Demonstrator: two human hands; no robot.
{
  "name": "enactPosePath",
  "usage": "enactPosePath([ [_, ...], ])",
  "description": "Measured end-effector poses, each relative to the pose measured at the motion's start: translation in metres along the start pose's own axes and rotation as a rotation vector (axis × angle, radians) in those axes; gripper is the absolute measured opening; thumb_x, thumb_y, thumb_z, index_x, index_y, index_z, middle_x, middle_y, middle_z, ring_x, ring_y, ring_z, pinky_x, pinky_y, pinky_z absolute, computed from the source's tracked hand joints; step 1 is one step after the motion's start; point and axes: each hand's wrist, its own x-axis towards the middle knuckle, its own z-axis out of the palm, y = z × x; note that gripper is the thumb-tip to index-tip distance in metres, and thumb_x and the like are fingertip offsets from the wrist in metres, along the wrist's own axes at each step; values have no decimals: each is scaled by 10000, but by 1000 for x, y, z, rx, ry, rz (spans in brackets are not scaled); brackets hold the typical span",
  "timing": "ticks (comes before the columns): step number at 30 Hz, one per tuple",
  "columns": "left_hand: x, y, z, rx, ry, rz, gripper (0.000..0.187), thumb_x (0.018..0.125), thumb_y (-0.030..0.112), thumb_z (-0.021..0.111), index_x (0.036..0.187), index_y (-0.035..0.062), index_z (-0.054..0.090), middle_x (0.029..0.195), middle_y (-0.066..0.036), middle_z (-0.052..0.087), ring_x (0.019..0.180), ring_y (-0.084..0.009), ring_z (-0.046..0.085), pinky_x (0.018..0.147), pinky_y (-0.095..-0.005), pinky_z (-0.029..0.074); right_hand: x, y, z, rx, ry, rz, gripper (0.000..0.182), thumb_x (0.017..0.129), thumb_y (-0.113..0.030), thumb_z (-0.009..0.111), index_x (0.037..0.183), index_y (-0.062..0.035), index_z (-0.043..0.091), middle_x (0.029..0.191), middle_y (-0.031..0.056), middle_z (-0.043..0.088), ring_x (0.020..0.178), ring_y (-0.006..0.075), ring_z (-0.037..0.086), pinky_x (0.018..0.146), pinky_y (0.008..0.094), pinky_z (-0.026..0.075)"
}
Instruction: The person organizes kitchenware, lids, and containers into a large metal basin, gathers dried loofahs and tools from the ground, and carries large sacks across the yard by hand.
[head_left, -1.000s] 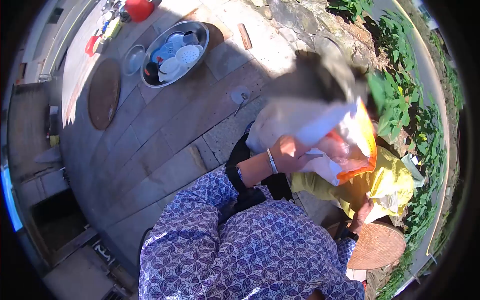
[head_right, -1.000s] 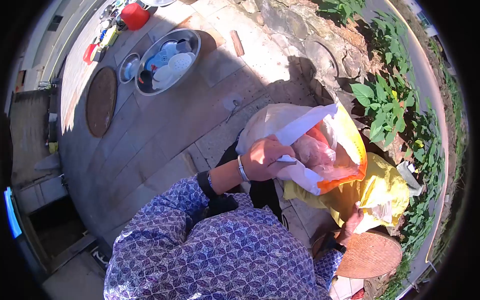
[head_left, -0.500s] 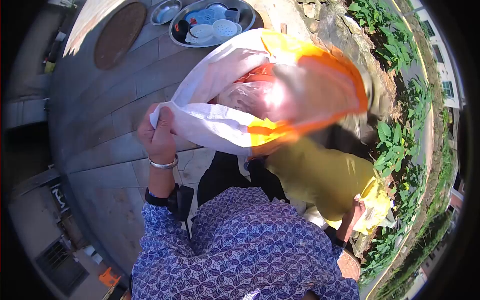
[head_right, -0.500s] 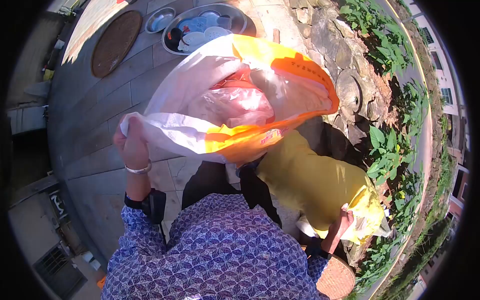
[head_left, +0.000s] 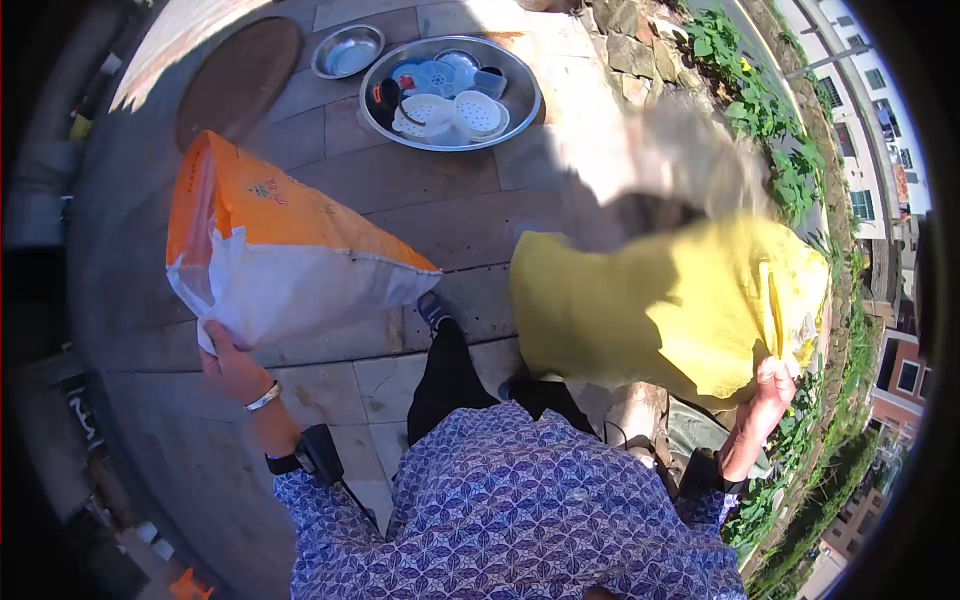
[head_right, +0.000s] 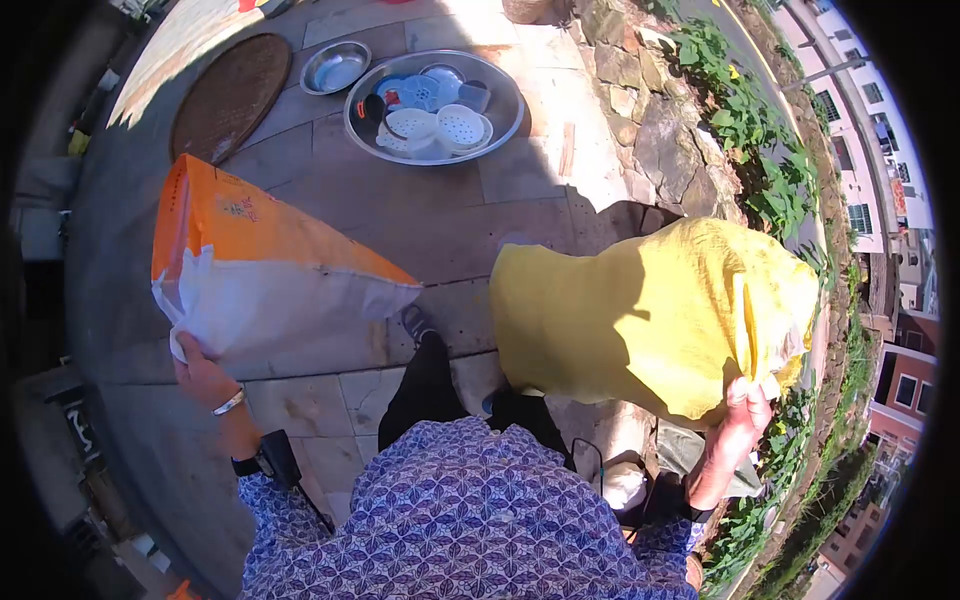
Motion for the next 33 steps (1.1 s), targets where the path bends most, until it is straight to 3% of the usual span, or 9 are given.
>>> enactPosePath([
  [4,97,-48,-58,-52,102,53,325,875,262,549,964,-49,577,867,-52,587,756,-118,507,691,-255,411,58,-81,122,36,-69,-86,285,853,-192,580,1015,42,585,955,84,613,867,120,558,815,263,424],
  [7,145,-57,-89,-139,196,19,326,878,275,539,960,-38,580,859,-48,587,746,-118,506,674,-254,414,84,-139,229,99,-192,-251,261,876,-208,550,994,24,574,865,33,582,779,96,525,740,245,416],
  [8,95,-69,-161,-163,273,29,329,881,281,531,955,-36,580,850,-48,586,743,-115,506,664,-254,416,24,-134,189,169,-133,-347,237,879,-210,546,950,15,572,808,13,559,731,85,506,688,227,406],
  [11,82,-69,-209,-124,486,2,332,885,292,517,948,-28,581,830,-44,582,737,-107,509,638,-253,418,14,-163,243,362,-462,-366,182,885,-182,531,852,-5,559,773,4,565,679,61,505,643,199,416],
  [12,80,-78,-232,-68,527,23,324,888,282,513,958,-28,577,834,-48,583,740,-110,513,645,-254,421,-10,-184,286,375,-292,-369,181,885,-177,527,851,-2,562,796,17,586,699,65,531,649,210,438],
  [14,82,-102,-270,-90,591,65,310,892,260,504,974,-31,571,850,-62,589,742,-122,520,659,-261,425,15,-171,317,391,-341,-448,208,886,-185,526,904,16,575,839,39,607,730,79,560,657,218,453],
  [22,187,-196,-323,-24,922,38,314,896,237,489,969,-59,567,871,-124,602,748,-173,548,658,-312,437,28,-184,664,573,-680,-469,196,876,-187,548,825,0,575,771,27,597,661,62,534,620,205,439],
  [28,295,-213,-376,471,1047,-245,440,901,331,454,1043,-78,529,909,-171,594,783,-264,562,730,-349,452,8,-226,923,529,-802,-352,176,861,-162,568,755,-21,579,680,-4,566,584,47,492,552,194,403],
  [33,373,-224,-399,614,1324,-293,468,883,326,452,1058,-100,540,977,-227,603,857,-303,578,789,-376,438,-27,-251,1135,283,-837,-657,160,855,-145,571,796,3,591,717,14,587,595,61,517,556,199,420],
])
